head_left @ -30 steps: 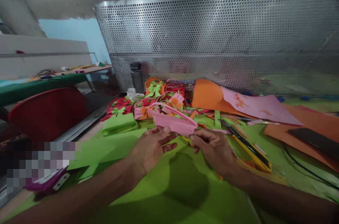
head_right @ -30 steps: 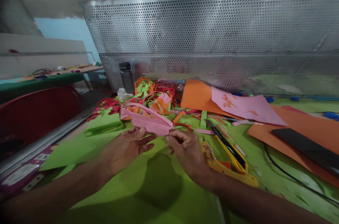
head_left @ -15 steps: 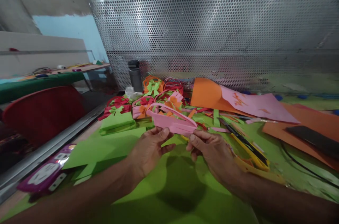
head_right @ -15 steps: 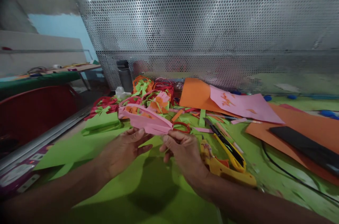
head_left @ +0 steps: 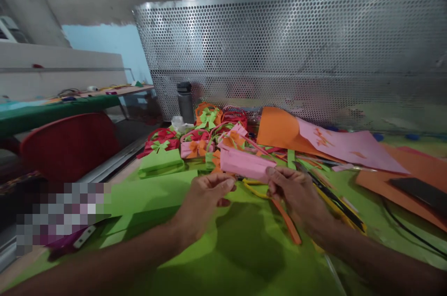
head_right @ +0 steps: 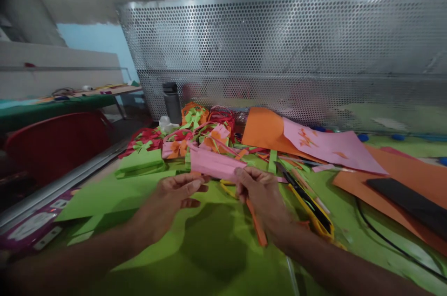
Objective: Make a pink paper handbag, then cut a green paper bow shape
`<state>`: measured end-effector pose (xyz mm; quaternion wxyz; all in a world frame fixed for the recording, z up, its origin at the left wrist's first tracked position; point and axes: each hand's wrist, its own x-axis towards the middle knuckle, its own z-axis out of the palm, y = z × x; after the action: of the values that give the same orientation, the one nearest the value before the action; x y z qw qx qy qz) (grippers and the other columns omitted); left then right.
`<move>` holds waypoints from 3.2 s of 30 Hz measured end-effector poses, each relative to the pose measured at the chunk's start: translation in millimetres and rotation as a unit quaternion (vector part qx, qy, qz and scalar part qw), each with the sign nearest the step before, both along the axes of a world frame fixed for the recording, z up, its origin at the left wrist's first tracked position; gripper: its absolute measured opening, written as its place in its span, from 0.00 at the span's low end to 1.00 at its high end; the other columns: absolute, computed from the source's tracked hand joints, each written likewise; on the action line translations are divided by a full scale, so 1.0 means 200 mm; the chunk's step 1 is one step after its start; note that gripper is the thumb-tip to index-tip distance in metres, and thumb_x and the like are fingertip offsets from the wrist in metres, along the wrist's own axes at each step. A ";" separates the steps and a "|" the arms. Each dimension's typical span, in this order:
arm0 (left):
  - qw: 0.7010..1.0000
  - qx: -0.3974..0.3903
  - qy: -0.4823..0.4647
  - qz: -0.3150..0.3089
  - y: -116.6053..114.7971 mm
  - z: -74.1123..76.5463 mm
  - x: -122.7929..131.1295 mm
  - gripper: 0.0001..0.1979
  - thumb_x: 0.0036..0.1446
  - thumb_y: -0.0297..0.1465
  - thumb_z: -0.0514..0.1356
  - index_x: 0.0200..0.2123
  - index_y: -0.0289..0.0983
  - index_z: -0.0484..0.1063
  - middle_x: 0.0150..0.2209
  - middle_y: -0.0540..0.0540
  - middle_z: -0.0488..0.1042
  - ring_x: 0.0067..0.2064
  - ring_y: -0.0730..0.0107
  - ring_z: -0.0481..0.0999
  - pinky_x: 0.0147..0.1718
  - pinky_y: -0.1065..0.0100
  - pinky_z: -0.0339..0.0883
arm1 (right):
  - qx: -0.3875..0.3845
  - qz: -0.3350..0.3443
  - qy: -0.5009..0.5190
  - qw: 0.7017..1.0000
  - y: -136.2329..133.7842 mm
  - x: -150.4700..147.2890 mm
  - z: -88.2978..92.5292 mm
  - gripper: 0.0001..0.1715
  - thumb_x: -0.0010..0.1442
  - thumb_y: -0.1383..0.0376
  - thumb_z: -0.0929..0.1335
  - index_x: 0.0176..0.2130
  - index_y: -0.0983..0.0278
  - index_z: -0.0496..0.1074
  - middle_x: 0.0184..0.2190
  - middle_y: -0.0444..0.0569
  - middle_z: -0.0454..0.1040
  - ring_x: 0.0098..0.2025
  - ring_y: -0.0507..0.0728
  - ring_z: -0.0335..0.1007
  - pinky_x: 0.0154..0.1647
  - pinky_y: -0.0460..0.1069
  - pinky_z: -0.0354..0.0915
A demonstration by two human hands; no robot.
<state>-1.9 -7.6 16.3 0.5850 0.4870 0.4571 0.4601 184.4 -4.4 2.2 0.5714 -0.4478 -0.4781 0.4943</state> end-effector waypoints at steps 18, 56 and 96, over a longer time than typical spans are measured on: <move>0.987 0.111 0.073 0.087 0.05 0.07 -0.06 0.08 0.43 0.28 0.64 0.31 0.35 0.77 0.20 0.52 0.69 0.19 0.79 0.57 0.15 0.76 0.48 | -0.003 0.002 -0.026 1.000 0.02 0.03 -0.02 0.18 0.51 0.55 0.70 0.19 0.64 0.67 0.14 0.40 0.63 0.16 0.47 0.53 0.16 0.43 0.50; 0.986 0.075 0.148 -0.011 0.08 0.04 -0.07 0.09 0.49 0.33 0.60 0.22 0.34 0.67 0.13 0.53 0.67 0.11 0.82 0.59 0.10 0.79 0.49 | 0.061 -0.037 -0.223 0.972 -0.03 0.02 0.02 0.21 0.57 0.57 0.64 0.18 0.63 0.62 0.12 0.38 0.59 0.14 0.46 0.51 0.15 0.43 0.49; 0.964 -0.199 -0.168 -0.053 -0.03 -0.01 0.05 0.15 0.54 0.41 0.57 0.37 0.35 0.67 0.40 0.43 0.71 0.38 0.68 0.72 0.33 0.67 0.68 | 0.161 -0.052 -0.362 0.917 -0.06 0.01 0.00 0.22 0.61 0.59 0.61 0.18 0.62 0.59 0.13 0.39 0.59 0.17 0.49 0.56 0.19 0.44 0.52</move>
<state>7.7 -13.6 13.9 0.7619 0.3003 0.4079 0.4036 186.2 -17.4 3.1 0.4487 -0.5218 -0.7016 0.1846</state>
